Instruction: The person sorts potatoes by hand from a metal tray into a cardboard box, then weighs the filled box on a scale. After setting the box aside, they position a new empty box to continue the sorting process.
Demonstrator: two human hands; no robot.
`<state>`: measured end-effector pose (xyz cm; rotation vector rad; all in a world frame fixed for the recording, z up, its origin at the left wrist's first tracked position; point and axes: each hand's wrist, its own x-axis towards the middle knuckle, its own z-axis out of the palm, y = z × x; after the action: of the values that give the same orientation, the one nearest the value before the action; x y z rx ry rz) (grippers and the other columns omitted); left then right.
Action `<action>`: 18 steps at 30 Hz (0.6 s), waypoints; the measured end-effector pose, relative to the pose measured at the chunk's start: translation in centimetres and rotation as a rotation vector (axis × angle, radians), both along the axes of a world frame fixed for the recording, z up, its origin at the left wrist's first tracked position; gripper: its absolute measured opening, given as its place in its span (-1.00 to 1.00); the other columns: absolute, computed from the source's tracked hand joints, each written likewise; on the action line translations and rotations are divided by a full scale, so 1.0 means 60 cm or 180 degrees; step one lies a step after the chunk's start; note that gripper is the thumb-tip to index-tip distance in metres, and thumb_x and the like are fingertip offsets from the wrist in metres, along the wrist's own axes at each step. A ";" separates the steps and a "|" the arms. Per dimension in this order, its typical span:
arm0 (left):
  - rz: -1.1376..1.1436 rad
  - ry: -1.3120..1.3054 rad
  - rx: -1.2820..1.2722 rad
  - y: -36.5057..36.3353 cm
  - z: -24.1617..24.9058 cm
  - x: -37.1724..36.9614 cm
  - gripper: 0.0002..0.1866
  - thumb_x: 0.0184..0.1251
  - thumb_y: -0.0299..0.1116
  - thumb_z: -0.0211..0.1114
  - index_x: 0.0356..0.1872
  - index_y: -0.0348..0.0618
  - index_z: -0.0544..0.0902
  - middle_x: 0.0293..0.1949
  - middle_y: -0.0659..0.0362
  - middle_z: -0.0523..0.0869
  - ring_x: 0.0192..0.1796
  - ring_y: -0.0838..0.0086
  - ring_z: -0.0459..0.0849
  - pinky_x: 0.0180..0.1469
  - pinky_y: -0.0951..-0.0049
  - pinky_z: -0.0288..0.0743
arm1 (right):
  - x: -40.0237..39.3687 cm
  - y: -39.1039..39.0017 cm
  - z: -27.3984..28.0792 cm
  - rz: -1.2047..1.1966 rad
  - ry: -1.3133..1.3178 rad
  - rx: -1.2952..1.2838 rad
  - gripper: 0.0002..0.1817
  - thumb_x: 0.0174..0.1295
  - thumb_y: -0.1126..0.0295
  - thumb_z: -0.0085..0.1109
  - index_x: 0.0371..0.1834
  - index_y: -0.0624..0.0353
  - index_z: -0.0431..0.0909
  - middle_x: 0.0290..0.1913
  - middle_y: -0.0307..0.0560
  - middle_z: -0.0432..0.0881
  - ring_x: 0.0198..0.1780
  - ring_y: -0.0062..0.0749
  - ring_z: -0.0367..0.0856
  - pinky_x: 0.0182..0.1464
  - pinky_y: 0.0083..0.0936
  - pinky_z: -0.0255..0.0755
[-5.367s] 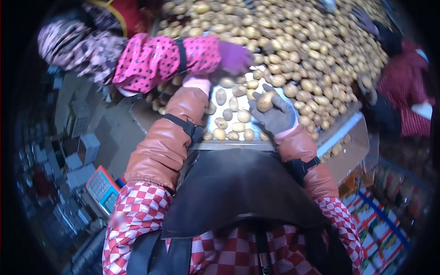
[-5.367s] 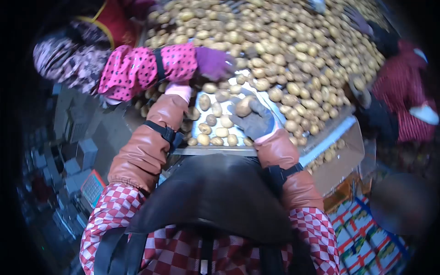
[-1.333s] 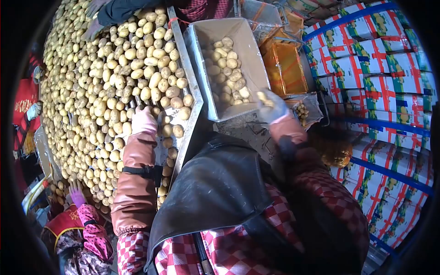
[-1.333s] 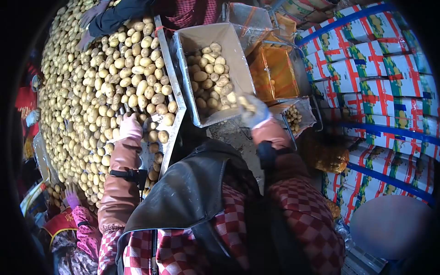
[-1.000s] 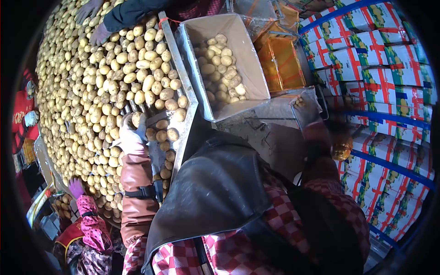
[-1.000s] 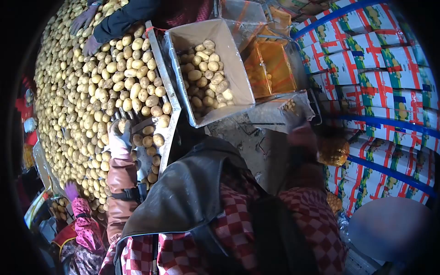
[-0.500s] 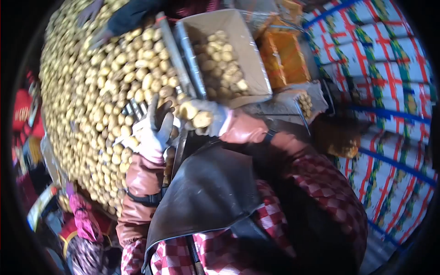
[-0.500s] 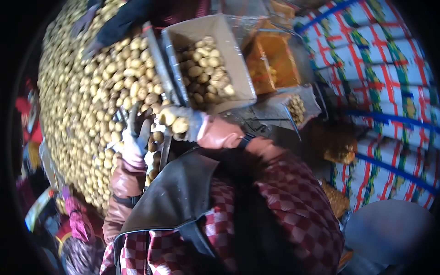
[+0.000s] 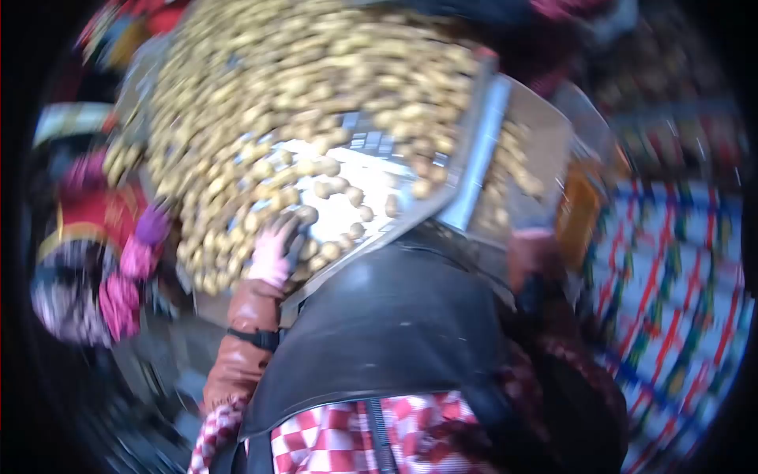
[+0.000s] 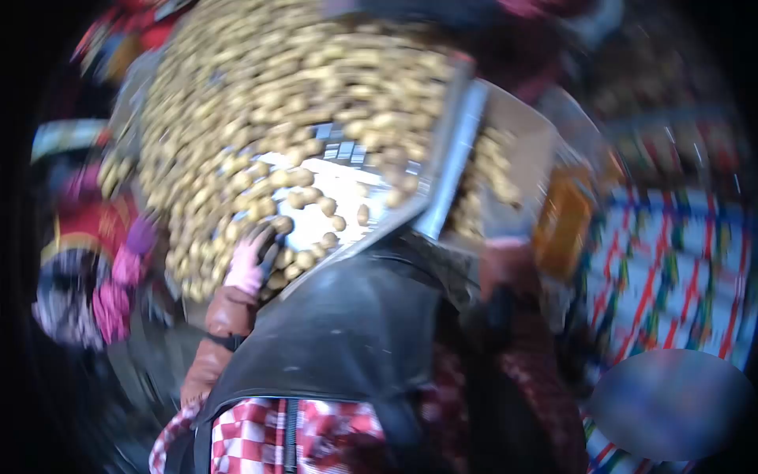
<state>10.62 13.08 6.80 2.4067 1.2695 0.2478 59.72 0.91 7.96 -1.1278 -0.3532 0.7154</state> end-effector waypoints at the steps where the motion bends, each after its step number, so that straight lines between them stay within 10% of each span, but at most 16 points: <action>1: 0.0311 0.0021 -0.0007 -0.005 0.008 -0.008 -0.51 0.23 -0.27 0.31 0.23 0.00 0.55 0.17 -0.01 0.61 0.32 0.01 0.47 0.34 0.02 0.32 | 0.005 0.005 0.003 0.0188 0.0892 0.0476 -0.31 0.45 0.05 -0.03 0.53 0.16 0.11 0.52 0.03 0.22 0.54 -0.08 0.13 0.58 -0.08 0.00; 2: 0.0598 -0.0104 -0.0070 -0.016 0.010 -0.022 -0.52 0.22 -0.25 0.31 0.21 0.00 0.55 0.14 -0.01 0.63 0.31 0.01 0.48 0.35 0.02 0.31 | 0.038 0.049 -0.065 0.1000 0.1500 0.0085 -0.26 0.44 0.03 -0.02 0.56 0.18 0.06 0.54 0.05 0.18 0.57 -0.08 0.07 0.59 -0.09 -0.04; 5: 0.0645 -0.0172 -0.0754 -0.010 0.040 -0.002 -0.49 0.20 -0.15 0.33 0.19 0.00 0.55 0.14 0.00 0.60 0.33 0.00 0.44 0.40 0.03 0.24 | -0.028 0.147 -0.080 0.0336 0.2731 -0.0119 -0.39 0.51 0.05 -0.13 0.51 0.15 0.19 0.53 0.09 0.21 0.57 -0.14 0.09 0.57 -0.15 0.01; 7: 0.0135 -0.0013 0.0446 -0.036 0.007 0.002 -0.50 0.21 -0.15 0.35 0.19 0.00 0.56 0.25 0.01 0.52 0.36 0.01 0.39 0.36 -0.03 0.28 | -0.096 0.190 -0.079 0.1404 0.2105 -0.0523 -0.43 0.53 0.08 -0.14 0.48 0.15 0.25 0.51 0.10 0.23 0.55 -0.16 0.13 0.55 -0.13 0.05; 11: 0.1341 0.0234 0.0029 -0.085 0.010 -0.092 -0.42 0.07 -0.08 0.48 0.18 0.18 0.59 0.26 0.04 0.49 0.36 0.03 0.39 0.38 -0.03 0.27 | -0.209 0.267 -0.004 0.3388 0.1774 -0.1025 -0.52 0.54 0.17 -0.19 0.49 -0.05 0.26 0.43 0.07 0.37 0.22 -0.16 0.56 0.17 -0.27 0.55; 15: 0.3022 0.0005 -0.0094 -0.129 -0.017 -0.141 -0.69 0.13 -0.27 0.40 -0.06 0.10 0.70 0.12 -0.01 0.61 0.15 0.01 0.56 0.21 0.07 0.44 | -0.304 0.297 0.061 0.3454 0.0122 -0.1881 -0.44 0.47 0.15 0.02 0.46 0.12 0.28 0.15 -0.04 0.57 0.03 -0.29 0.63 -0.06 -0.48 0.56; 17: 0.2740 0.0196 0.0764 -0.109 -0.018 -0.113 -0.74 0.13 -0.29 0.39 -0.12 0.03 0.69 0.08 0.00 0.64 0.11 0.00 0.58 0.19 0.07 0.46 | -0.315 0.315 0.020 0.3699 -0.0316 -0.1762 -0.45 0.43 0.25 0.10 0.43 0.20 0.29 0.03 -0.12 0.60 -0.04 -0.38 0.63 -0.11 -0.55 0.56; 18: 0.2462 0.0001 -0.0037 -0.082 -0.028 -0.083 -0.70 0.13 -0.27 0.39 -0.07 0.03 0.67 0.09 0.00 0.63 0.12 0.00 0.57 0.21 0.04 0.43 | -0.348 0.325 0.031 0.3614 -0.0560 -0.1976 -0.47 0.41 0.27 0.14 0.39 0.22 0.35 -0.01 -0.14 0.63 -0.09 -0.43 0.64 -0.14 -0.57 0.57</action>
<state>5.66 8.14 5.11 1.7891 2.1352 0.4464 38.86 20.39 9.83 -1.5506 -1.0001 1.8115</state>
